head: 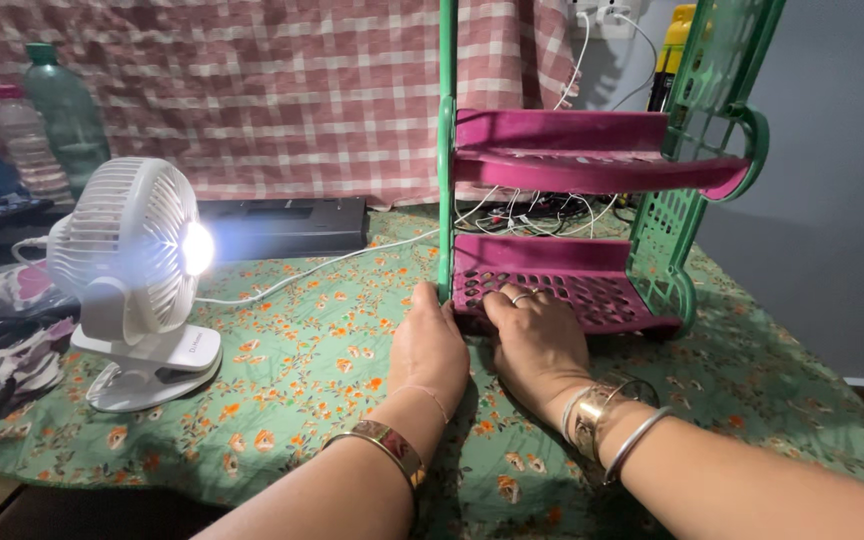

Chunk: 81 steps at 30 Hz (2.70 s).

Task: The person assembles a small plastic storage rack by connecting pink trays with green side panels. They repeatedly attach and detach components, aligning slots and snapping pieces together on a table.

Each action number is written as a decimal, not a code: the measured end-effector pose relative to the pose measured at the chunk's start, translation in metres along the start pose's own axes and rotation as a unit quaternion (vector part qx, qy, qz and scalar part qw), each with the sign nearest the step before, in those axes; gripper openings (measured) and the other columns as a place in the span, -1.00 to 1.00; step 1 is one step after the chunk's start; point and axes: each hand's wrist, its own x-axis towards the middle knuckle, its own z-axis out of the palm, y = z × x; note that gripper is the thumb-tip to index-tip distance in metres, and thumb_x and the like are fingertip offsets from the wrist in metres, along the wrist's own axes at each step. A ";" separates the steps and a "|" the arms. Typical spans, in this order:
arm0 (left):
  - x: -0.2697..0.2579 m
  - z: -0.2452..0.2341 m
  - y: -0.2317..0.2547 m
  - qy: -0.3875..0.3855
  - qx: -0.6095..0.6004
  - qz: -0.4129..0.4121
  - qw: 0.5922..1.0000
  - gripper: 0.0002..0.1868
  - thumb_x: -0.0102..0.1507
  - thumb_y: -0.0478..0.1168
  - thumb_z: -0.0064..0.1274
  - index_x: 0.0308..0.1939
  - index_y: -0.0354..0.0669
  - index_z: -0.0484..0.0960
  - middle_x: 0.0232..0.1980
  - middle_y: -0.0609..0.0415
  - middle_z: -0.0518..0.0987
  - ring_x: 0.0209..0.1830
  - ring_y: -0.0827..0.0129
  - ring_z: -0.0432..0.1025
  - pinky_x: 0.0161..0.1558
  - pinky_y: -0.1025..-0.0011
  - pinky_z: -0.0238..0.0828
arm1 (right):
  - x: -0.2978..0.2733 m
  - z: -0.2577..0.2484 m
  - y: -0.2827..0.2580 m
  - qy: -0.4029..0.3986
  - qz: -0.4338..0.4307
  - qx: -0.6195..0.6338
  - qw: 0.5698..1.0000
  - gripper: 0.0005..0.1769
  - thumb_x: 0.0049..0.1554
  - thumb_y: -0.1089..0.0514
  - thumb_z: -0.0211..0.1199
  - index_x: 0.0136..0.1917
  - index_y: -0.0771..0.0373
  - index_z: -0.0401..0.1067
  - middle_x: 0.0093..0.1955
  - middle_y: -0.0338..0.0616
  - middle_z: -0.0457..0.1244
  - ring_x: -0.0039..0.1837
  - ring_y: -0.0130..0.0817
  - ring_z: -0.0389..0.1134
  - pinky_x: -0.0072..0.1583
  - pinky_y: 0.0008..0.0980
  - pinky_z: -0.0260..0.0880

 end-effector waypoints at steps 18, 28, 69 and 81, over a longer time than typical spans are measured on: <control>-0.002 0.004 0.001 0.004 0.029 0.014 0.999 -0.79 0.40 -0.12 -0.19 0.00 -0.15 0.33 -0.13 -0.37 0.61 -0.04 -0.36 0.46 -0.08 -0.20 0.36 | 0.000 0.006 0.001 -0.006 0.010 -0.029 1.000 -0.75 -0.13 0.32 0.18 -0.12 0.22 0.38 -0.07 -0.04 0.35 0.01 0.01 0.38 0.06 -0.05 0.35; 0.000 0.006 -0.002 0.002 0.034 0.030 0.999 -0.82 0.39 -0.17 -0.22 -0.01 -0.17 0.31 -0.16 -0.41 0.60 -0.07 -0.37 0.47 -0.08 -0.19 0.37 | 0.000 0.008 0.003 -0.014 0.026 -0.027 0.999 -0.75 -0.13 0.32 0.18 -0.11 0.22 0.37 -0.06 -0.03 0.37 0.02 -0.01 0.40 0.04 -0.05 0.37; 0.100 0.031 -0.019 -0.125 -0.295 -0.069 0.945 0.17 -0.06 0.12 0.32 0.52 -0.23 0.12 0.34 -0.28 0.49 0.32 0.08 0.45 0.23 0.19 0.41 | 0.048 -0.032 0.017 -0.200 0.148 0.122 0.961 -0.60 0.15 -0.11 0.15 0.18 0.08 0.45 0.03 0.00 0.40 0.07 0.01 0.46 0.11 -0.01 0.43; 0.150 0.058 -0.010 -0.169 -0.366 -0.042 0.914 0.17 -0.09 -0.28 0.17 0.57 -0.06 -0.06 0.23 -0.12 0.56 0.24 0.14 0.44 0.29 0.28 0.31 | 0.090 0.132 0.108 -0.057 -0.008 0.152 0.987 -0.41 0.16 0.18 0.14 0.45 0.32 0.22 0.45 0.19 0.15 0.50 0.06 0.12 0.47 -0.10 0.06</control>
